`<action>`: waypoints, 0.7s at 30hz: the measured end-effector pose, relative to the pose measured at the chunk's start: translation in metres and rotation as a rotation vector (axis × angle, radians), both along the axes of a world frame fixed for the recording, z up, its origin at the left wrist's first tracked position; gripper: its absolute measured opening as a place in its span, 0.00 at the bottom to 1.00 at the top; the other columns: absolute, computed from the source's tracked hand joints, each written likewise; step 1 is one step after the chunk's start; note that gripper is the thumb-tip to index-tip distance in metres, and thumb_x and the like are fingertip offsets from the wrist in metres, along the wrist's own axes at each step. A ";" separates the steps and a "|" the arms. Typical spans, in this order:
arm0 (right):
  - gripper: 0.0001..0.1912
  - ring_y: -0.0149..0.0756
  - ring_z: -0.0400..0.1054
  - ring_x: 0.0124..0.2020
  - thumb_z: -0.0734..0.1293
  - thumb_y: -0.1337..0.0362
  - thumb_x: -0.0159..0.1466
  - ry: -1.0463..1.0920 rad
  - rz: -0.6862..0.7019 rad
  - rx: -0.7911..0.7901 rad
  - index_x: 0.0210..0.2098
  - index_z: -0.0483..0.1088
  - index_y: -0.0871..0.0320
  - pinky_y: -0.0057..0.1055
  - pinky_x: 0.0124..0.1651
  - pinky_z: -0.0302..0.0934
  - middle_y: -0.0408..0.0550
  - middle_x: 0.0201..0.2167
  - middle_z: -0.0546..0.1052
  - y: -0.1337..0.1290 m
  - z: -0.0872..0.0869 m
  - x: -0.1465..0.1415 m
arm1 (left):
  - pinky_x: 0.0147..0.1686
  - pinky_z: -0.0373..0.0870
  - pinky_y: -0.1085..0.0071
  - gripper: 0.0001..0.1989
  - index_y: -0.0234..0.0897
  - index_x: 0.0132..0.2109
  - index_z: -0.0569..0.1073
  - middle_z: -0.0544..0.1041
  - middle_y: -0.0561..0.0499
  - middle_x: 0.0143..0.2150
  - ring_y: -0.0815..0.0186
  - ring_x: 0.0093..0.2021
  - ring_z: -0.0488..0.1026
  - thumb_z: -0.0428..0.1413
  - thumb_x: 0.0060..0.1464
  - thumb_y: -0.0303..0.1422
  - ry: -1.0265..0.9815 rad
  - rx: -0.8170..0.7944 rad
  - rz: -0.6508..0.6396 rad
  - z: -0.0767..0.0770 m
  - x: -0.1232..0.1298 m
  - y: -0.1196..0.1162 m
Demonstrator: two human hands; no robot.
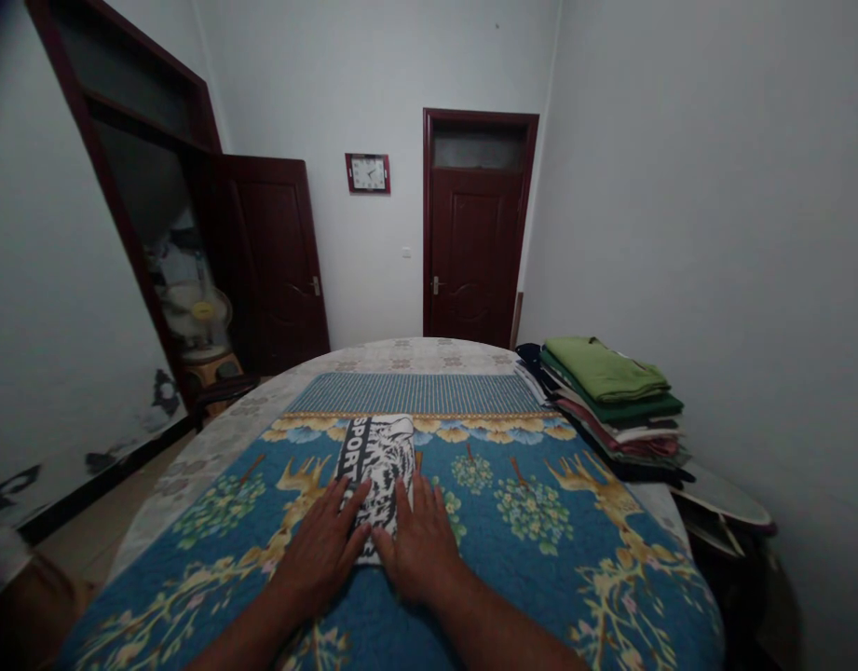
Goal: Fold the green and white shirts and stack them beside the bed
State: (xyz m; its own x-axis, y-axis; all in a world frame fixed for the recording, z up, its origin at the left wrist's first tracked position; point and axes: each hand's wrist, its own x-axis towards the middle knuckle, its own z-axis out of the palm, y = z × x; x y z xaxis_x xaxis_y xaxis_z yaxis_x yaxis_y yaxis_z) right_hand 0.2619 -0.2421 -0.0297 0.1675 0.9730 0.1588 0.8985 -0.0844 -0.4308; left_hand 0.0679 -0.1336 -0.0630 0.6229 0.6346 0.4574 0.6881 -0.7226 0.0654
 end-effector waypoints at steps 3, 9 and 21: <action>0.45 0.57 0.38 0.83 0.59 0.39 0.74 0.017 0.009 -0.007 0.80 0.54 0.62 0.55 0.82 0.32 0.61 0.81 0.47 0.000 0.003 0.001 | 0.73 0.62 0.45 0.30 0.48 0.77 0.66 0.64 0.39 0.79 0.46 0.78 0.59 0.50 0.73 0.46 0.015 -0.022 -0.003 0.007 0.001 -0.001; 0.45 0.59 0.38 0.82 0.60 0.39 0.74 0.027 0.013 -0.029 0.80 0.53 0.61 0.57 0.81 0.34 0.60 0.81 0.48 -0.003 0.010 0.001 | 0.72 0.61 0.44 0.31 0.44 0.76 0.67 0.66 0.36 0.77 0.45 0.78 0.61 0.49 0.72 0.46 0.040 -0.066 0.019 0.018 0.006 -0.007; 0.45 0.62 0.37 0.82 0.61 0.41 0.74 0.030 0.016 -0.068 0.80 0.53 0.63 0.58 0.81 0.32 0.63 0.82 0.46 -0.005 0.012 0.003 | 0.73 0.57 0.43 0.36 0.28 0.75 0.65 0.62 0.24 0.77 0.39 0.77 0.60 0.47 0.73 0.50 0.075 -0.112 0.129 0.021 0.009 -0.015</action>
